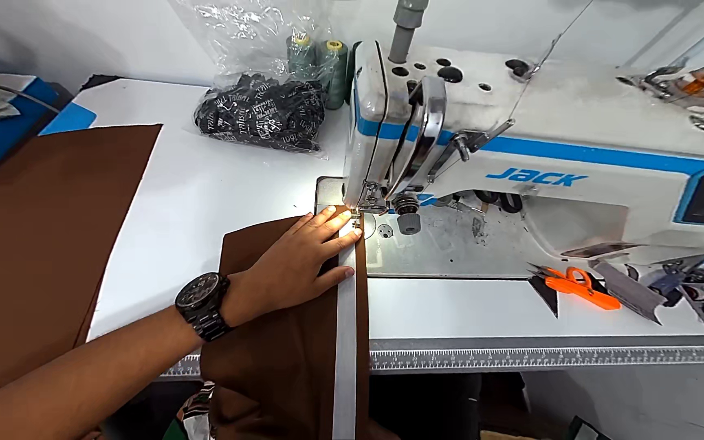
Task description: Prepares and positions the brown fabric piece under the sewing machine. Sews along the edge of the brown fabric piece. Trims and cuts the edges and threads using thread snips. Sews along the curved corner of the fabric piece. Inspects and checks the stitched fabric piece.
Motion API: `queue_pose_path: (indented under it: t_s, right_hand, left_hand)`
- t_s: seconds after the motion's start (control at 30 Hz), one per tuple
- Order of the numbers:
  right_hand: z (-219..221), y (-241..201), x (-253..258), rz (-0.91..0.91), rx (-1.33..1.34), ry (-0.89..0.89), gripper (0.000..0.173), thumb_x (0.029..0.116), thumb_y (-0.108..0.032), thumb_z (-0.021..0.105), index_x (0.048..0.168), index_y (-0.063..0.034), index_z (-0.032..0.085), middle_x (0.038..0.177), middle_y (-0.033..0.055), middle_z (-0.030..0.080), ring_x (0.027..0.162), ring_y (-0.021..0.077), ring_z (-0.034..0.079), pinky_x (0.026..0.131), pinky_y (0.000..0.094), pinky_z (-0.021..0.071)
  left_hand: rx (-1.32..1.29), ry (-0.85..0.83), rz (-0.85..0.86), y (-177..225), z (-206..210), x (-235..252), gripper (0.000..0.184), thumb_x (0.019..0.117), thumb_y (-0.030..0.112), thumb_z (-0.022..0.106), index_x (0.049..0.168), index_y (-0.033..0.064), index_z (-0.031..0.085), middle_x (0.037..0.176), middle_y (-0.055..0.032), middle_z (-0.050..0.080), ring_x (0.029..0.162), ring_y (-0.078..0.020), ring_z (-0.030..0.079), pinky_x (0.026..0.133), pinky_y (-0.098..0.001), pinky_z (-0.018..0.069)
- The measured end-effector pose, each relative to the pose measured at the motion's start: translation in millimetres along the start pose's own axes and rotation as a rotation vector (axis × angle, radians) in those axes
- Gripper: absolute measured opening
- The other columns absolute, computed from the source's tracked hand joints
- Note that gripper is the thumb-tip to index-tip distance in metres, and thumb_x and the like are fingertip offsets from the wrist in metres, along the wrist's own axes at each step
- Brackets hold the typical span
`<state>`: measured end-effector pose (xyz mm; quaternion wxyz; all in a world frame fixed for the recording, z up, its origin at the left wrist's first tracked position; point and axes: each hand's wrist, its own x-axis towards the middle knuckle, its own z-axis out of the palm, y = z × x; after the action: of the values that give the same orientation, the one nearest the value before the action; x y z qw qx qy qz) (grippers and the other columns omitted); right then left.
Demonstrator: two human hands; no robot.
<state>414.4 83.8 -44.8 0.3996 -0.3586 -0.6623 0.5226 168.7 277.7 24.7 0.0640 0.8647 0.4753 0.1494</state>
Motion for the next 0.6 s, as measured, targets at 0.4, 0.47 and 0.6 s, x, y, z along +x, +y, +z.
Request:
queue_pose_path:
  t_s: [0.4, 0.47, 0.6]
  right_hand:
    - [-1.3, -55.5, -15.5, -0.393, -0.101, 0.053, 0.035, 0.1032, -0.031, 0.063, 0.084, -0.0039, 0.07, 0.087, 0.0084, 0.071, 0.089, 0.0116, 0.069, 0.08, 0.0264, 0.0577]
    - [-4.0, -70.5, -19.4, -0.448, -0.094, 0.011, 0.04, 0.1035, -0.039, 0.061, 0.087, -0.0037, 0.072, 0.092, 0.0092, 0.072, 0.094, 0.0118, 0.069, 0.084, 0.0267, 0.0571]
    - [-8.6, -99.8, -30.5, -0.494, -0.086, -0.06, 0.057, 0.1064, -0.052, 0.047, 0.093, -0.0024, 0.072, 0.096, 0.0109, 0.071, 0.098, 0.0126, 0.068, 0.086, 0.0279, 0.0563]
  left_hand:
    - [-0.234, 0.313, 0.267, 154.9, -8.8, -163.6, 0.031, 0.1066, 0.017, 0.051, 0.136, 0.0203, 0.06, 0.146, -0.0033, 0.058, 0.142, -0.0246, 0.048, 0.119, -0.0489, 0.0388]
    - [-0.218, 0.473, 0.251, 167.7, -12.4, -175.2, 0.027, 0.104, 0.013, 0.054, 0.129, 0.0176, 0.063, 0.136, -0.0037, 0.064, 0.132, -0.0235, 0.057, 0.113, -0.0461, 0.0447]
    - [-0.213, 0.706, 0.218, 188.8, -31.7, -192.1, 0.018, 0.104, 0.016, 0.056, 0.117, 0.0165, 0.068, 0.116, -0.0015, 0.069, 0.114, -0.0185, 0.063, 0.102, -0.0393, 0.0506]
